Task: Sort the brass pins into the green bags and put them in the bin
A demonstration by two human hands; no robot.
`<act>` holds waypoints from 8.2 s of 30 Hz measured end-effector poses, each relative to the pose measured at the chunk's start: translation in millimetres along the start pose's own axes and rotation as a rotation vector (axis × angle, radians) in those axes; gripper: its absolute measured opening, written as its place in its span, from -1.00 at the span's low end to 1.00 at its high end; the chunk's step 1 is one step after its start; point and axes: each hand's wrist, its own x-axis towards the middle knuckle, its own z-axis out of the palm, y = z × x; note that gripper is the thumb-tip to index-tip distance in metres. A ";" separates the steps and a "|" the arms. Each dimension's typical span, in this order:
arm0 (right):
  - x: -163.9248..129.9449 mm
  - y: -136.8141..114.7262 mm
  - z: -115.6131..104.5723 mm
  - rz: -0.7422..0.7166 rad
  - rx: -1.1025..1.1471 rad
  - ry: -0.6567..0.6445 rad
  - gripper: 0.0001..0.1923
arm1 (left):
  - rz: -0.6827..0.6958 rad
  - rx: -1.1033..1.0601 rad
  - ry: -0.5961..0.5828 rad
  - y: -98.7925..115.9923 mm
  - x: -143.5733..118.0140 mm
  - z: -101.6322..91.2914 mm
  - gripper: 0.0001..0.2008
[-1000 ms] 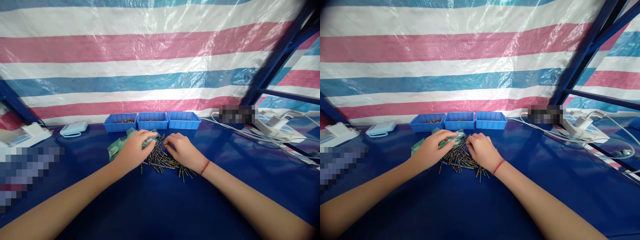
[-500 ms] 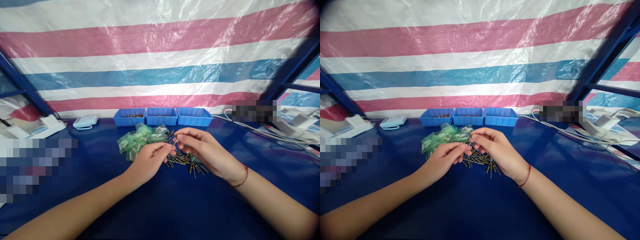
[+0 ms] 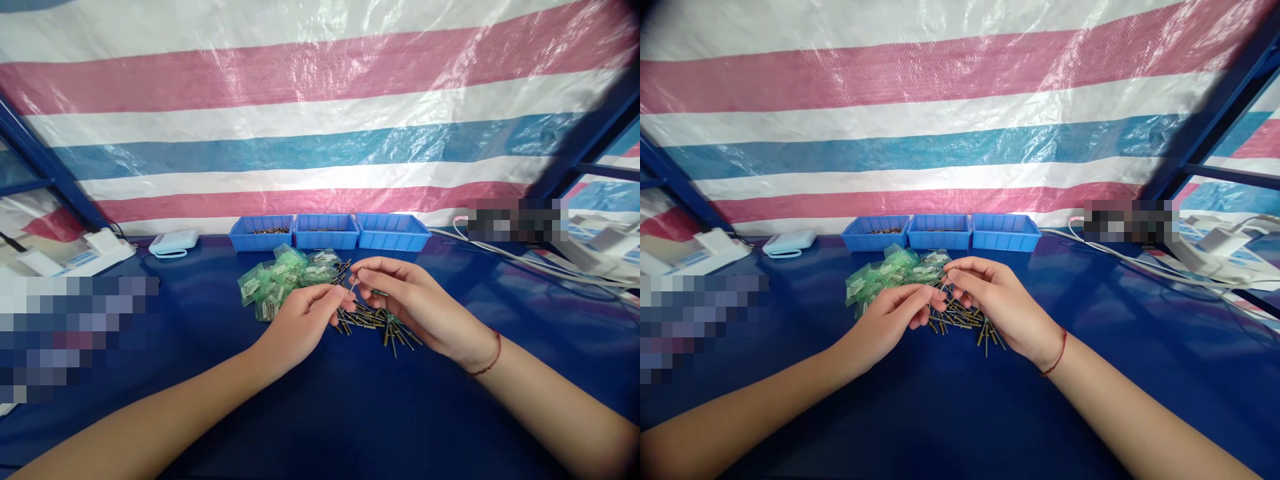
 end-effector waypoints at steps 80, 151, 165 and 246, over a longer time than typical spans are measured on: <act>-0.9 10.8 2.5 -0.415 -0.335 0.027 -0.85 | 0.239 0.157 0.215 -6.9 7.4 0.4 -0.87; 4.9 10.4 -1.7 -0.334 -0.636 -0.001 -0.90 | 0.340 0.406 0.186 -1.2 16.1 -10.6 -0.88; 24.8 6.3 -40.0 -0.314 -0.936 0.200 -0.82 | 0.462 0.798 0.333 20.9 117.5 -46.6 -0.81; 23.7 13.6 -25.9 -0.185 -0.766 0.181 -0.82 | 0.225 0.582 0.115 4.6 39.8 -21.3 -0.72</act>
